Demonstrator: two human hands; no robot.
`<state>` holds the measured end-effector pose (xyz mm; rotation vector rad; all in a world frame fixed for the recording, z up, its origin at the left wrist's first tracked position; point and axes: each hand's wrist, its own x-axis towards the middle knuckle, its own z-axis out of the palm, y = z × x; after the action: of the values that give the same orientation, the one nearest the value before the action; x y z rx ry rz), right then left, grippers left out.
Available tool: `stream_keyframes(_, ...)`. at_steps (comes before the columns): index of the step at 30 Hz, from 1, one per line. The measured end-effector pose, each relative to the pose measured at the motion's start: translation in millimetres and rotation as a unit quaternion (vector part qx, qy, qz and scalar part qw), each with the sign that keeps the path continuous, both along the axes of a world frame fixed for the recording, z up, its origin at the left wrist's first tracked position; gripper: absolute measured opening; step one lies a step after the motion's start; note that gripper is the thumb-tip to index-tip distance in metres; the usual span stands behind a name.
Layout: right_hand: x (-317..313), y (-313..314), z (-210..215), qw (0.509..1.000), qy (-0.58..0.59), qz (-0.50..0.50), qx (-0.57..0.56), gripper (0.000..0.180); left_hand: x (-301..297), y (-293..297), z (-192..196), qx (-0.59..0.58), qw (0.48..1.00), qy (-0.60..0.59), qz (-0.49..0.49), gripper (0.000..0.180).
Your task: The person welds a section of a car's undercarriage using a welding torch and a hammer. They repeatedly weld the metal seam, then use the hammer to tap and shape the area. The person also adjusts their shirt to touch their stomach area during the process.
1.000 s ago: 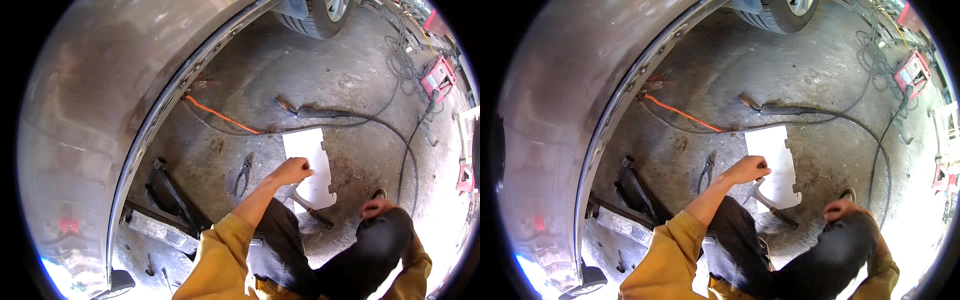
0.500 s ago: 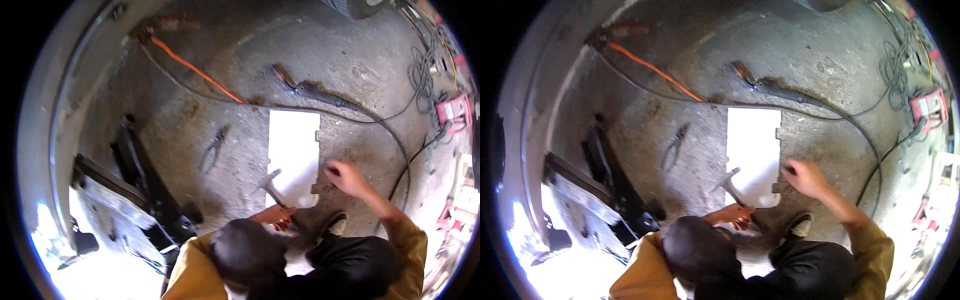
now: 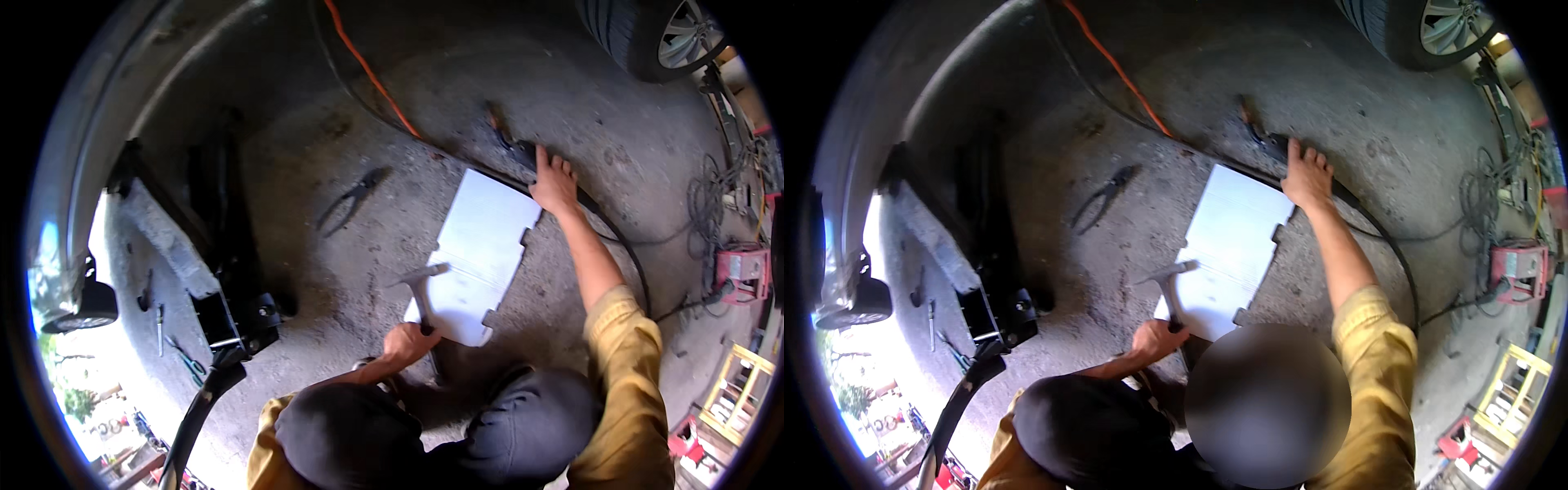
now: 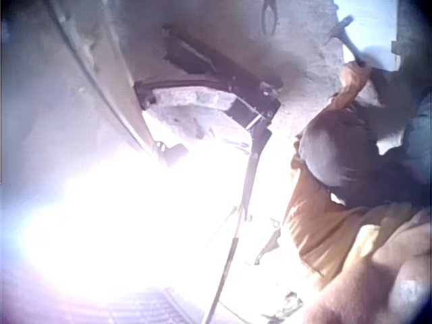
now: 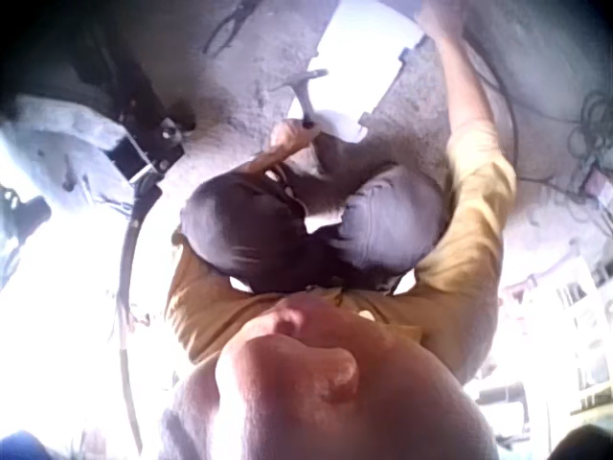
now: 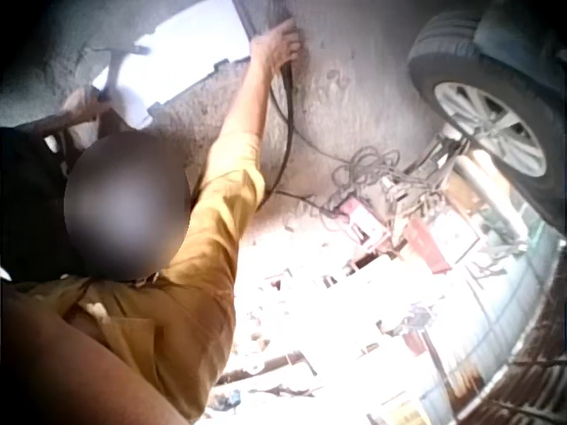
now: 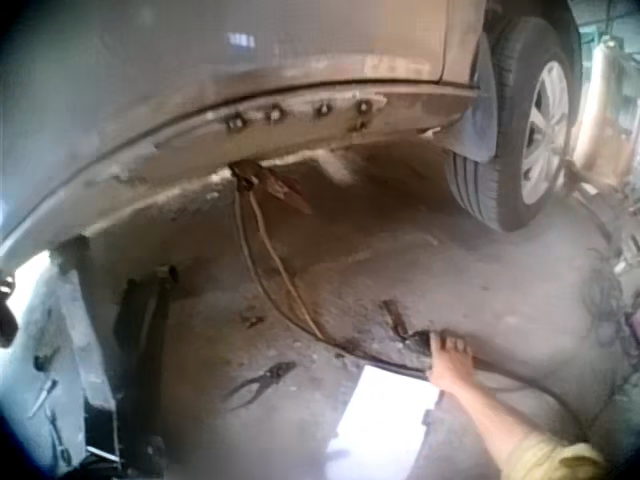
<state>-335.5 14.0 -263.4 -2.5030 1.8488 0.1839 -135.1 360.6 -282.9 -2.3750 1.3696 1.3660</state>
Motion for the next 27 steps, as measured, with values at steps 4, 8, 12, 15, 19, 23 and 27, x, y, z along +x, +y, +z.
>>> stream_keyframes(4, -7.3, 2.6, 30.1, 0.992, -0.097, 0.044, 0.061, 0.077, 18.8, -2.6, 22.8, 0.051, 0.952, 0.186, 0.239, 0.04)
stream_keyframes(8, -5.8, 32.9, 91.3, 0.977, -0.202, 0.049, 0.037, 0.069, 50.0, 1.5, 34.2, 0.002, 0.827, 0.344, 0.445, 0.023)
stream_keyframes(12, 11.2, 48.1, 128.6, 0.951, -0.293, 0.088, 0.047, 0.061, 62.1, 8.3, 59.9, -0.064, 0.888, 0.23, 0.394, 0.021)
stream_keyframes(15, 44.2, 67.2, 157.9, 0.916, -0.378, 0.119, 0.059, 0.058, 72.1, 20.9, 70.6, -0.16, 0.857, 0.239, 0.427, 0.018)
stream_keyframes(19, 69.7, 89.7, 187.6, 0.854, -0.487, 0.174, 0.06, 0.051, 61.3, 38.8, 102.6, -0.249, 0.78, 0.347, 0.457, 0.022)
stream_keyframes(23, 81.6, 98.3, 229.6, 0.817, -0.538, 0.199, 0.058, 0.048, 53.9, 77.7, 67.8, -0.185, 0.74, 0.408, 0.501, 0.028)
stream_keyframes(27, 84.4, 94.5, 240.7, 0.807, -0.562, 0.181, 0.017, 0.044, 55.2, 28.8, 103.2, -0.219, 0.812, 0.318, 0.437, 0.032)
